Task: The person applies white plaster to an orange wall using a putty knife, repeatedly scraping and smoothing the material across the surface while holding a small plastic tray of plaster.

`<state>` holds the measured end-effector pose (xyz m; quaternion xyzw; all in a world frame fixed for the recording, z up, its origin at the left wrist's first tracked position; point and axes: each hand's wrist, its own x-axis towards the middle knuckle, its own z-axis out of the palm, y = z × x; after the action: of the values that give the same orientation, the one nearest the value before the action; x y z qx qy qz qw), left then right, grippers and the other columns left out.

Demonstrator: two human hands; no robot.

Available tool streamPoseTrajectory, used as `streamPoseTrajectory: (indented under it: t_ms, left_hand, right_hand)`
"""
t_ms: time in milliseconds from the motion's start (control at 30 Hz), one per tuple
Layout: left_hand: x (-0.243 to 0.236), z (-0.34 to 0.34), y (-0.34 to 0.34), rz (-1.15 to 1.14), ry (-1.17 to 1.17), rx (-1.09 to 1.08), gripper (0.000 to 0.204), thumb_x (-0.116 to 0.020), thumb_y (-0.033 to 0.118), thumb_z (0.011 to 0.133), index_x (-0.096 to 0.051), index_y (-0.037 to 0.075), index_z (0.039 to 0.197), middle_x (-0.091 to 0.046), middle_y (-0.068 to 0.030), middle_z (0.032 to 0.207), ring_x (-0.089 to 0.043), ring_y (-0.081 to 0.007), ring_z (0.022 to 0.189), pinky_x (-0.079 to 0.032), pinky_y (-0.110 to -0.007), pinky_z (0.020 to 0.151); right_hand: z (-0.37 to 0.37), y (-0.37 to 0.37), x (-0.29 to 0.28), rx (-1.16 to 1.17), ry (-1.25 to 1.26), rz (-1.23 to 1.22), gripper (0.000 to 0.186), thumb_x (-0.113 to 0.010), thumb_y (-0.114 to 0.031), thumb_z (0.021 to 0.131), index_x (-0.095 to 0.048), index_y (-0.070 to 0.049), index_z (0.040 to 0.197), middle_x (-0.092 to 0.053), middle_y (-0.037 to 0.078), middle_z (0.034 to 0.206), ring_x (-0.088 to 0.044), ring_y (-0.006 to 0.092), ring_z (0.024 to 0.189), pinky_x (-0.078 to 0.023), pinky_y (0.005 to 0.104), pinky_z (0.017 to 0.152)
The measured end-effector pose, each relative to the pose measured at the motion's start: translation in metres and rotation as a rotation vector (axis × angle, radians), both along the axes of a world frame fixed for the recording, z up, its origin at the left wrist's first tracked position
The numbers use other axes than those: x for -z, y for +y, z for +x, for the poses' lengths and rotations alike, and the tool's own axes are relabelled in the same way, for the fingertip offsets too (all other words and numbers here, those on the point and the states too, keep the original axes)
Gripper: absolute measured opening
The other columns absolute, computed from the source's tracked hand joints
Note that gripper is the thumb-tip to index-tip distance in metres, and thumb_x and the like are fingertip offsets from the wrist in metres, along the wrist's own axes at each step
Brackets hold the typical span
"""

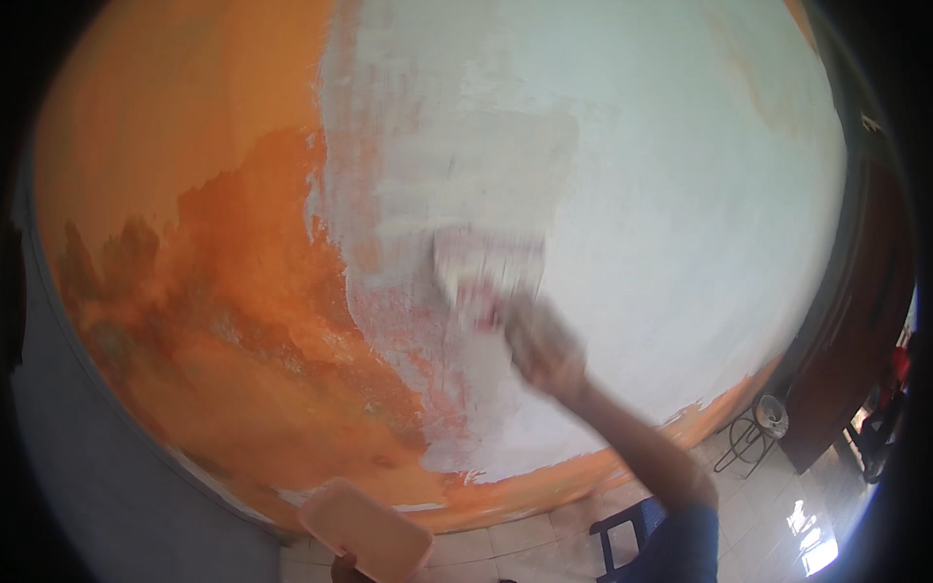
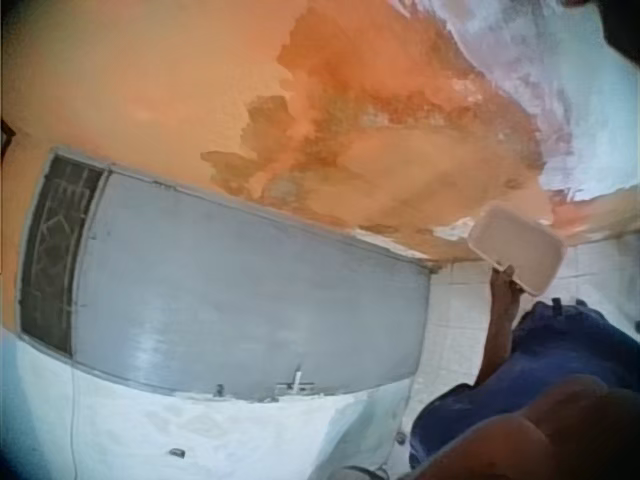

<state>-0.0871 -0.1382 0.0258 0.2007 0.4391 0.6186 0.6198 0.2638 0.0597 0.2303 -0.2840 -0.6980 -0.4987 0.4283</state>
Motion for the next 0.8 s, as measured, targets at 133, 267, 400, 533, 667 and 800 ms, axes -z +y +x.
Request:
streamPoseTrajectory:
  t_ms: [133,267,400,533,667,800]
  left_hand:
    - [-0.008,0.008,0.002,0.000,0.000,0.023,0.071,-0.065,0.027,0.077,-0.032,0.005,0.137,-0.050,-0.0127,0.127,-0.052,-0.0303,0.116,-0.048,-0.047,0.092]
    - [-0.010,0.005,0.002,0.010,0.034,0.016,0.070,-0.065,0.027,0.077,-0.034,0.006,0.136,-0.051,-0.0113,0.127,-0.053,-0.0292,0.115,-0.050,-0.045,0.090]
    - [-0.015,0.005,-0.005,0.004,0.038,-0.006,0.069,-0.066,0.027,0.077,-0.035,0.006,0.135,-0.052,-0.0105,0.126,-0.053,-0.0286,0.114,-0.050,-0.045,0.088]
    - [-0.003,0.007,0.005,-0.024,0.028,0.019,0.071,-0.068,0.029,0.077,-0.034,0.006,0.136,-0.052,-0.0106,0.125,-0.053,-0.0286,0.113,-0.050,-0.047,0.088]
    - [-0.006,0.005,0.001,-0.020,0.028,0.002,0.072,-0.068,0.029,0.076,-0.034,0.006,0.136,-0.051,-0.0112,0.126,-0.054,-0.0288,0.112,-0.050,-0.047,0.087]
    - [-0.001,0.005,-0.001,-0.047,0.028,-0.004,0.071,-0.066,0.029,0.076,-0.034,0.006,0.135,-0.051,-0.0115,0.125,-0.055,-0.0288,0.111,-0.051,-0.047,0.086]
  right_hand:
    - [-0.026,-0.051,0.126,-0.033,-0.146,-0.358,0.028,-0.054,-0.004,0.077,-0.062,0.004,0.103,-0.060,0.019,0.114,-0.059,0.0322,0.108,-0.050,0.0433,0.092]
    - [-0.021,-0.068,0.093,-0.167,0.081,-0.308,0.030,-0.057,0.001,0.071,-0.064,-0.003,0.100,-0.066,0.011,0.103,-0.065,0.0253,0.094,-0.055,0.0358,0.079]
    - [0.007,-0.040,-0.061,0.033,0.276,0.073,0.025,-0.058,0.003,0.076,-0.066,-0.005,0.099,-0.068,0.011,0.097,-0.067,0.0229,0.086,-0.055,0.0306,0.071]
    - [0.028,-0.019,-0.180,0.070,0.299,0.386,0.024,-0.058,0.006,0.080,-0.067,-0.006,0.098,-0.069,0.011,0.093,-0.068,0.0229,0.080,-0.055,0.0287,0.068]
    - [0.012,0.007,-0.109,0.069,0.136,0.189,0.041,-0.058,0.009,0.068,-0.060,-0.002,0.107,-0.065,0.011,0.104,-0.066,0.0250,0.090,-0.056,0.0322,0.068]
    - [-0.038,-0.018,0.071,-0.048,-0.084,-0.082,0.022,-0.059,-0.003,0.076,-0.063,0.004,0.096,-0.063,0.018,0.107,-0.062,0.0304,0.103,-0.052,0.0417,0.089]
